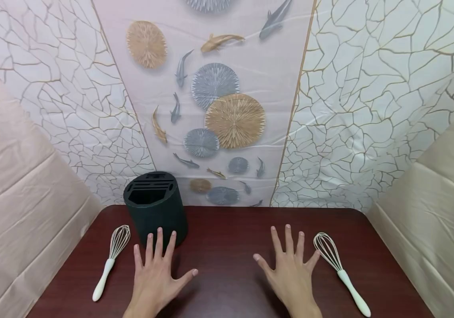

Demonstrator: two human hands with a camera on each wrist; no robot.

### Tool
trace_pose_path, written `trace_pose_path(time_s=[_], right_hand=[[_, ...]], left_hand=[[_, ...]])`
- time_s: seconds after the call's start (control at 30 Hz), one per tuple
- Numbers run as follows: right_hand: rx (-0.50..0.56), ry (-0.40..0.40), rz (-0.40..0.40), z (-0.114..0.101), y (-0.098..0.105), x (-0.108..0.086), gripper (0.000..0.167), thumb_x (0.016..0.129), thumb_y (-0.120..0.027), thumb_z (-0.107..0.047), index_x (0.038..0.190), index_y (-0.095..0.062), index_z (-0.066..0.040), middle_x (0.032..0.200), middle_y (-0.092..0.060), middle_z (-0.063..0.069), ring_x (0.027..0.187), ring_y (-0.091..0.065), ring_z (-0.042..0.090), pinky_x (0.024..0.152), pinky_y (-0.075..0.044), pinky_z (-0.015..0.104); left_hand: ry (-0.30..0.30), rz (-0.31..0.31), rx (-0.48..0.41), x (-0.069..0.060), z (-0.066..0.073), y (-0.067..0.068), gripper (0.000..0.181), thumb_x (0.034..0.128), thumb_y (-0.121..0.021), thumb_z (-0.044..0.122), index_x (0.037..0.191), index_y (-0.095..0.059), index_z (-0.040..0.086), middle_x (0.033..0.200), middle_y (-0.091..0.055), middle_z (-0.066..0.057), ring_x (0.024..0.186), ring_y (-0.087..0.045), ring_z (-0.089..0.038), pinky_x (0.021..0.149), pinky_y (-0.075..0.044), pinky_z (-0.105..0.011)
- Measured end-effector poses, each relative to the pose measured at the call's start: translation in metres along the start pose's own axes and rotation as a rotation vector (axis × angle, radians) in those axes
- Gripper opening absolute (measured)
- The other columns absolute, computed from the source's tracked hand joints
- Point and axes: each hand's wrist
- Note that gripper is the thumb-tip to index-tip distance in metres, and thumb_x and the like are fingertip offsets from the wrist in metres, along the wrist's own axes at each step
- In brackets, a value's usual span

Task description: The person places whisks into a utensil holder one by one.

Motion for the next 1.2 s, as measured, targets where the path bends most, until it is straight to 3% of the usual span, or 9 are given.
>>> trace_pose_path(time_s=[0.23,0.5,0.87,1.03,1.2], right_hand=[[-0.004,0.018,0.027,-0.01,0.005,0.006,0.093,0.098,-0.053,-0.075,0.171,-0.022,-0.026,0.174,-0.014,0.023,0.157,-0.005,0.056,0.107,0.003,0.09],[-0.015,0.019,0.025,-0.016,0.009,0.009,0.094,0.097,-0.055,-0.074,0.17,-0.024,-0.024,0.174,-0.013,0.023,0.157,-0.006,0.055,0.107,0.003,0.09],[0.004,0.039,0.04,-0.032,0.003,0.003,0.094,0.095,-0.061,-0.072,0.17,-0.026,-0.026,0.175,-0.016,0.021,0.158,-0.01,0.054,0.108,-0.004,0.089],[0.022,0.045,0.06,-0.036,0.004,0.004,0.095,0.094,-0.064,-0.071,0.169,-0.027,-0.027,0.175,-0.017,0.019,0.158,-0.01,0.053,0.108,-0.008,0.089],[0.04,0.047,0.082,-0.038,0.005,0.009,0.096,0.093,-0.064,-0.072,0.169,-0.029,-0.026,0.174,-0.019,0.019,0.158,-0.011,0.053,0.107,-0.009,0.089]], left_hand=[[-0.019,0.056,0.022,0.003,-0.011,0.016,0.122,0.0757,-0.042,0.102,0.168,-0.031,0.024,0.176,-0.014,-0.018,0.16,-0.015,-0.045,0.122,-0.004,-0.074],[-0.033,0.043,0.063,0.009,-0.014,0.025,0.126,0.074,-0.037,0.105,0.169,-0.027,0.023,0.176,-0.012,-0.018,0.16,-0.012,-0.046,0.122,-0.001,-0.074],[-0.063,0.142,0.05,-0.002,-0.024,0.031,0.124,0.0744,-0.048,0.101,0.168,-0.033,0.02,0.174,-0.016,-0.022,0.158,-0.017,-0.049,0.121,-0.004,-0.074],[-0.07,0.175,0.044,0.0,-0.026,0.034,0.123,0.0737,-0.06,0.096,0.168,-0.033,0.021,0.174,-0.016,-0.023,0.157,-0.019,-0.05,0.12,-0.008,-0.075],[-0.059,0.176,0.051,0.004,-0.027,0.035,0.124,0.074,-0.057,0.097,0.168,-0.031,0.021,0.174,-0.015,-0.025,0.157,-0.02,-0.05,0.121,-0.008,-0.075]])
Point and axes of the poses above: each hand's wrist, its own x-axis towards the middle knuckle, its own y-axis out of the back of the hand, z = x × y
